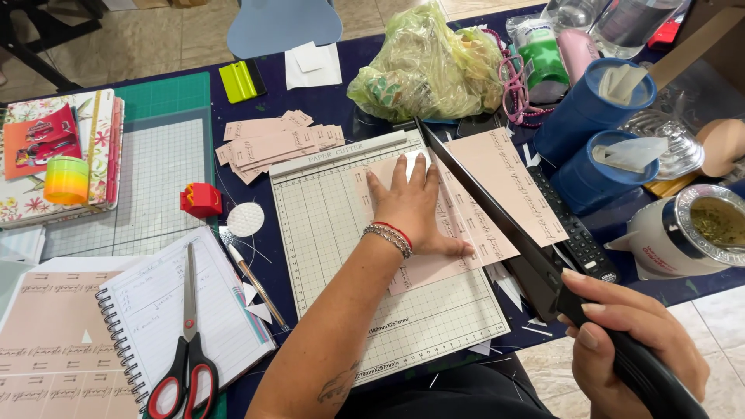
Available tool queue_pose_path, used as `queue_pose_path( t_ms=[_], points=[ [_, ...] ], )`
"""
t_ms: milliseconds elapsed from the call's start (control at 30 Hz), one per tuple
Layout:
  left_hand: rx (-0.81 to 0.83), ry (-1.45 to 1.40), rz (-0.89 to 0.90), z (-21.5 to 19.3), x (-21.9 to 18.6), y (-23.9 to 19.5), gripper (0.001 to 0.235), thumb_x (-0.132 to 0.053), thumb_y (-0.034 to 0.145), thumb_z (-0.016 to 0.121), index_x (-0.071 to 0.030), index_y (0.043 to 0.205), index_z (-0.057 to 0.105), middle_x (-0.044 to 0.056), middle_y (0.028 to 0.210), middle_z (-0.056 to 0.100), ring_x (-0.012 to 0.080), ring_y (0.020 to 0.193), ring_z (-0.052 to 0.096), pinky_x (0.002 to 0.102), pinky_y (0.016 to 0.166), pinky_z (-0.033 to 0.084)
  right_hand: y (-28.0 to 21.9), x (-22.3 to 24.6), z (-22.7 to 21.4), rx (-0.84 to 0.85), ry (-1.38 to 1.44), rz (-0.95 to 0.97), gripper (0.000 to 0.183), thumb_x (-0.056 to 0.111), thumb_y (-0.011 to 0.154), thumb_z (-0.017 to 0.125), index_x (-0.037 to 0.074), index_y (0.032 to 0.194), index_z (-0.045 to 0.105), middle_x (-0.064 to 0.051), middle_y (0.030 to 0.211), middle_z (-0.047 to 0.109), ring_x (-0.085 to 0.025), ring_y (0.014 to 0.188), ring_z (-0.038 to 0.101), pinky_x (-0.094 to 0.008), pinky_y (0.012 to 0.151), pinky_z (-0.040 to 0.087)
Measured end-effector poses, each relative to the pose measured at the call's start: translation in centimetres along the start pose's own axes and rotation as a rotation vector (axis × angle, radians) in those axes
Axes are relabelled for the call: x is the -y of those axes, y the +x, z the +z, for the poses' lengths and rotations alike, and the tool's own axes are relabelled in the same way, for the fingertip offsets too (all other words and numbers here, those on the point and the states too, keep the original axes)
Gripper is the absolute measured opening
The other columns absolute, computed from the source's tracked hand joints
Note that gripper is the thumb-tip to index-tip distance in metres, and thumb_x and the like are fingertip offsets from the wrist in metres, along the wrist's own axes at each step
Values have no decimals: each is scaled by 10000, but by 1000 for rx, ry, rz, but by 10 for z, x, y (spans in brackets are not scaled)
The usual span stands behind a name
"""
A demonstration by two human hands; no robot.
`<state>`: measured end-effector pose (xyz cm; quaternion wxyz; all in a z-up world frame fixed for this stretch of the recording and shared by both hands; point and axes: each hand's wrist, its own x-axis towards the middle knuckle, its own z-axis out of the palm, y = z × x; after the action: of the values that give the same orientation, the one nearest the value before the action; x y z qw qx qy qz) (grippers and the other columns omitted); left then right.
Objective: Trimming printed paper into smaller strips using a manual paper cutter
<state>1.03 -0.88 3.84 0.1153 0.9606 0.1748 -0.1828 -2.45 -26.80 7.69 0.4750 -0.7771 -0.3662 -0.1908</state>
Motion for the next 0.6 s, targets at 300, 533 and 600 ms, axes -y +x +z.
queue_pose_path(
  t_ms=[300, 533, 600],
  points=[
    [-69, -17, 9, 9, 4, 3, 1504, -985, 501, 556, -137, 1637, 54, 96, 1727, -102, 308, 1574, -131, 835, 1107, 29, 0, 7, 2, -11, 3, 51, 200, 144, 1028, 532, -51, 984, 531, -310, 1168, 711, -305, 963, 733, -332, 814, 626],
    [-48, -53, 28, 11, 7, 0, 1483, -979, 520, 481, -146, 1642, -14, 105, 1723, -154, 320, 1567, -191, 816, 1110, -78, 0, 11, 5, -31, 45, 89, 234, 168, 1012, 529, -64, 987, 523, -332, 1174, 698, -305, 938, 729, -323, 777, 644],
    [-34, -62, 31, 10, 7, -1, 1480, -974, 525, 478, -145, 1642, -29, 104, 1722, -166, 314, 1563, -213, 809, 1113, -93, -1, 11, 5, -33, 32, 91, 236, 162, 1017, 529, -73, 991, 524, -332, 1175, 698, -311, 950, 732, -327, 785, 645]
  ],
)
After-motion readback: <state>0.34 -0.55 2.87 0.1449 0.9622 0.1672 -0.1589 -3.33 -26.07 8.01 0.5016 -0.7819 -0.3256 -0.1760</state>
